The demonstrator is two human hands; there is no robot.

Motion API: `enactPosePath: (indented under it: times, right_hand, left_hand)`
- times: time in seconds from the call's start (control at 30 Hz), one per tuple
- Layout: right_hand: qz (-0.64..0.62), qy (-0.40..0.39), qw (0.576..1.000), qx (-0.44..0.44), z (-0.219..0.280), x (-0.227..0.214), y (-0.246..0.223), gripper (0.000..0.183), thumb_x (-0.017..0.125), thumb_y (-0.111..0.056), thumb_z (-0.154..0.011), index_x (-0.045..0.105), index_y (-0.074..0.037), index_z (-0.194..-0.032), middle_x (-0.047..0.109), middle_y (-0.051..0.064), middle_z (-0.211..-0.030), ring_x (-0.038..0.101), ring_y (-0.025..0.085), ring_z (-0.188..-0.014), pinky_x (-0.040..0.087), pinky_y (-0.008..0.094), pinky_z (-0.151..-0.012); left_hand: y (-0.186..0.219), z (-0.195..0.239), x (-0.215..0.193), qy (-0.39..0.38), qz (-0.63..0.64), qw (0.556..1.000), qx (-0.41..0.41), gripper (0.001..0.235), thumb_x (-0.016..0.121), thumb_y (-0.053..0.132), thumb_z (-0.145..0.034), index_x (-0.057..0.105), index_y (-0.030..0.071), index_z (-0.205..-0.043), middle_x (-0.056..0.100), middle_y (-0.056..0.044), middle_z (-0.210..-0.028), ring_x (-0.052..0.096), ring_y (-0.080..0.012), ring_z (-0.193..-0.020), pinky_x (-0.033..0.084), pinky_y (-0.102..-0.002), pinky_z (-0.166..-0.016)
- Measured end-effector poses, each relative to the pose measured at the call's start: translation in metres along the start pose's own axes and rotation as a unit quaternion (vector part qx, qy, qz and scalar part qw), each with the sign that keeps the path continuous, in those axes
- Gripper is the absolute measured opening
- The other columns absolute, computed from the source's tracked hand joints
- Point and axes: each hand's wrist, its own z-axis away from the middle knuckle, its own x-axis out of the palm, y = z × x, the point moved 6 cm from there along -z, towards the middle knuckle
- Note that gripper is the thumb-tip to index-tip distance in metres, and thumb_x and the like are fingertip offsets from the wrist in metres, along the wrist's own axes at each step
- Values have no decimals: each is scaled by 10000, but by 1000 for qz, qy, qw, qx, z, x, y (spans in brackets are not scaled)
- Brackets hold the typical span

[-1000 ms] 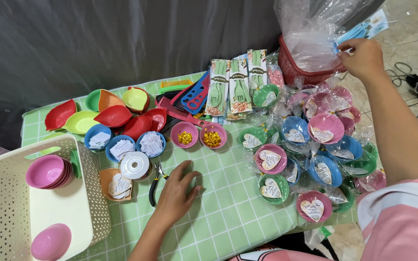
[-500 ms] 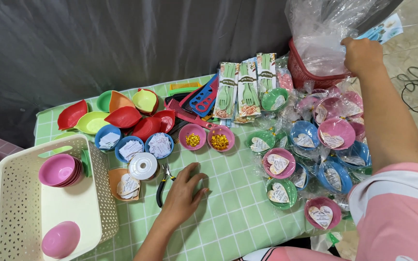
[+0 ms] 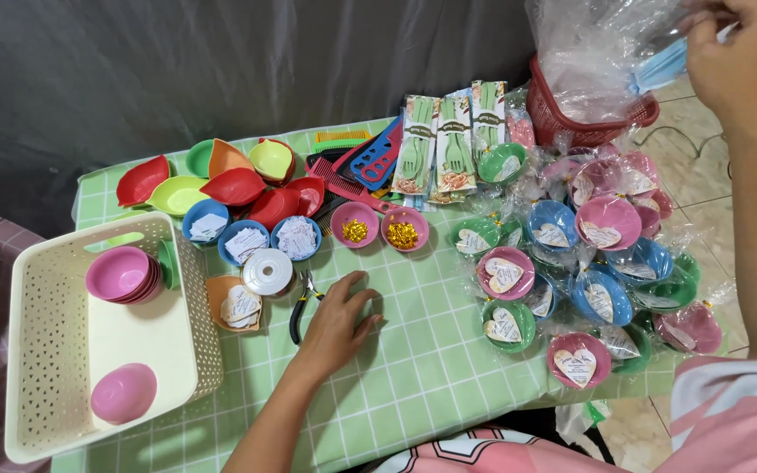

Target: The person places a heart-shaped tag into a pink bowl, wraps it in clear plastic, and secures the package with a gold twist tie. They repeat this process for a second bowl, placing each finished unit on the table.

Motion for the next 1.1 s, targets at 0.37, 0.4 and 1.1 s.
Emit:
enactPosePath:
  times: [0.37,0.4,1.1]
  right_hand:
    - [-270,-20,949,160,114,19,-268,215,546,198,-950,702,94,-1055,707,234,-894,692,247,-623,523,271,-484]
    - [-324,-7,921,216,131,36,-275,189,572,142,-906,705,60,-1013,712,237,-884,695,287,-599,586,390,-548]
    - [-493,-203,780,327,163,213,-329,294,636,-40,-933,660,-70,-1225,674,136,-839,659,149,-590,625,288,-571]
  left_hand:
    - [12,-1,-14,45,234,971,-24,393,672,338,-922,644,128,-1254,546,-109,-1362,581,-307,-1240,449,-439,-1061]
    - [8,-2,-12,53,311,948,-35,499,667,449,-909,631,149,-1306,572,-103,-1353,632,-312,-1184,471,-450,-1055]
    - [-37,1,-12,190,515,822,-152,348,738,-39,-836,662,29,-1169,644,-103,-951,664,-141,-643,642,-290,-562]
